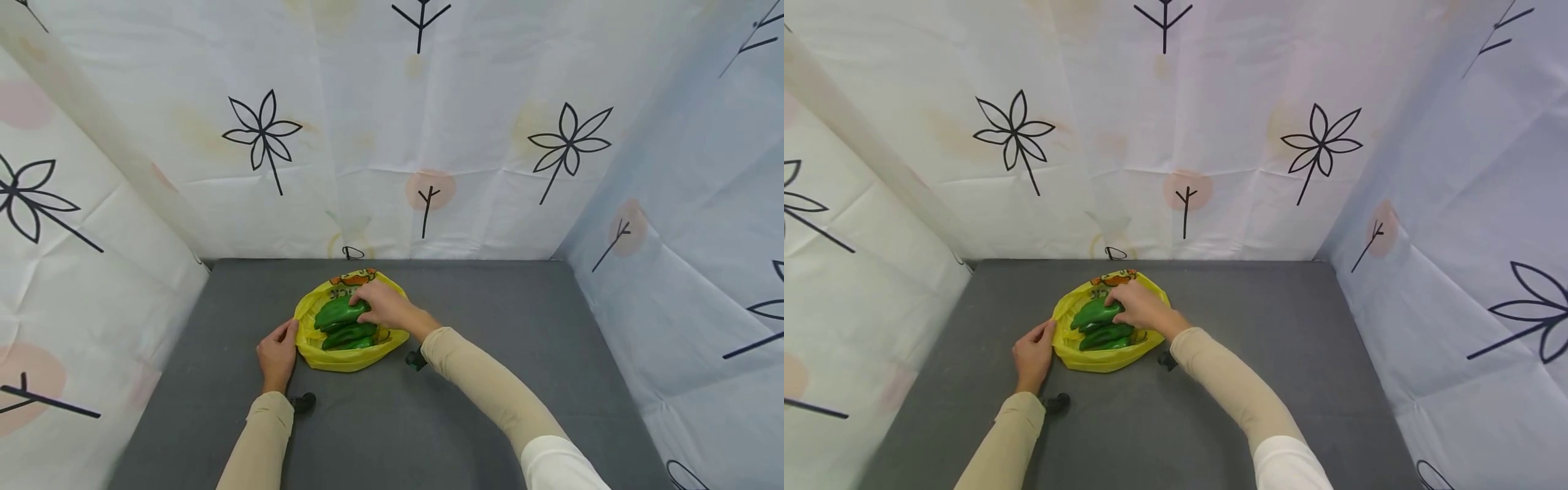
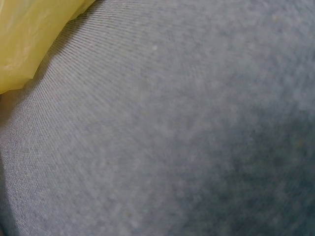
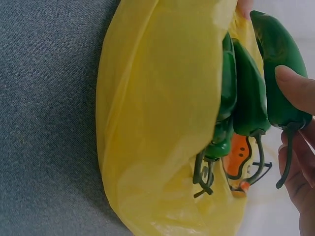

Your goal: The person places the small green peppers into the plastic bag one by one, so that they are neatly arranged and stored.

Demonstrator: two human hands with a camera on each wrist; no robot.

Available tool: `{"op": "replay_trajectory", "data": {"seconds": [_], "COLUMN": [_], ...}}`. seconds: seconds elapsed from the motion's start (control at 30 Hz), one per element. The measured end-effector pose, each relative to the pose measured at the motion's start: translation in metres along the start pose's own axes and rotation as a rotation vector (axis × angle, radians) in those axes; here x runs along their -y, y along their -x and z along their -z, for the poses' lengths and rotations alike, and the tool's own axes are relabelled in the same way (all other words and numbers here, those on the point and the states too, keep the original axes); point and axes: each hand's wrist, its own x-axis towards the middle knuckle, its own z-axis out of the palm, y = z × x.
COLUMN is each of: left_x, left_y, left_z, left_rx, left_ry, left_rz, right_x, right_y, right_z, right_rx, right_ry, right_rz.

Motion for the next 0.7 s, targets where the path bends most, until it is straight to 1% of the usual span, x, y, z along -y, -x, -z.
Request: {"op": "replay_trajectory", "data": {"seconds": [0.17,0.43,0.7], "left_x": [-0.0016,-0.0003,0.0011], "left_y": [0.0007,0.0006,-0.0010], "left_z": [0.0000,-0.0012,-0.0013], "left_rx": [-0.003,-0.003,-0.006], "left_ry": [-0.004,-0.006,-0.020], "left_rz": [0.003,-0.001,0.003], "right_x": [-0.0011,-0.0029,-0.0044], "right_y": [-0.0013,-0.0006,-0.0004], "right_z": [-0.0030,-0.0053,-0.0070], "right_rx": [-0.004,0.006,0.002], "right_ry": [0.006,-0.017,-0.036], "right_rz": [-0.003,-0.019,-0.005]}}
